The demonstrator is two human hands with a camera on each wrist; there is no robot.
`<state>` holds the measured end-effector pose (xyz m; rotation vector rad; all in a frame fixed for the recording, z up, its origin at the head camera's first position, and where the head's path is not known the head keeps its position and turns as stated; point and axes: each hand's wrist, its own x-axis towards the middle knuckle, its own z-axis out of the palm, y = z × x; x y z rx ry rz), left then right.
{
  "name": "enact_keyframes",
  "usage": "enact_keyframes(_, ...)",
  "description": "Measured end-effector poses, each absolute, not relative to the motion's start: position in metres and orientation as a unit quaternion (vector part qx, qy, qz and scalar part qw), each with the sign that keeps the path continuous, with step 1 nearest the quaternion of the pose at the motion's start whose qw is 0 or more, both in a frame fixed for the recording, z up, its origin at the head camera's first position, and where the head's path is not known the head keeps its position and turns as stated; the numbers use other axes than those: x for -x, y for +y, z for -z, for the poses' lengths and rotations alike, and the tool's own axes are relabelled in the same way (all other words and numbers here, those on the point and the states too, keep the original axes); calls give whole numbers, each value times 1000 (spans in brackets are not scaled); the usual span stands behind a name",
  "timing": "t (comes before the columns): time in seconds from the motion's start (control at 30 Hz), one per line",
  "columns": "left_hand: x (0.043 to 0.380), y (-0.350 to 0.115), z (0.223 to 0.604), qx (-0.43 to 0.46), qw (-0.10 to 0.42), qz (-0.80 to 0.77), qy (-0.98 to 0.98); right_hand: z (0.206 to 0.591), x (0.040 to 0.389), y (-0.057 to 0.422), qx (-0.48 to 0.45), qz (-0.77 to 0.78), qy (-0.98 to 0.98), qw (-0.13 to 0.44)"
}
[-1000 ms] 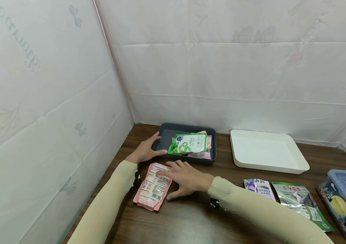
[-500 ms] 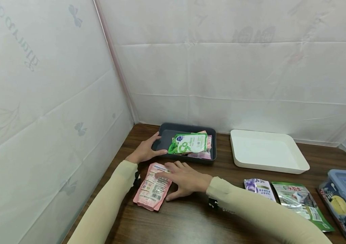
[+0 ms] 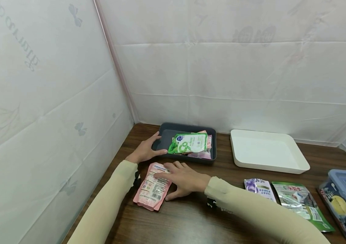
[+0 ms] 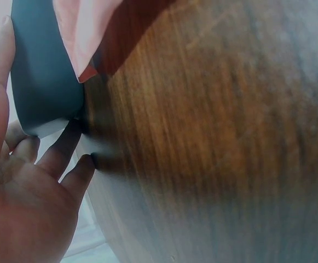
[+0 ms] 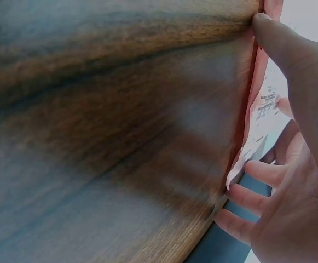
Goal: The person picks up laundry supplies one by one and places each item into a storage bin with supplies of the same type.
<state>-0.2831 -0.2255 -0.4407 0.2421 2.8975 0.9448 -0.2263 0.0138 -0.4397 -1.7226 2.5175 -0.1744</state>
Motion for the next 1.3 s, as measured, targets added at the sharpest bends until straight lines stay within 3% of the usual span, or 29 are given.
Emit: enact_keyframes(1.3,284,-226,439,-82,43,-297,950,437,225,7,567,32,822,40)
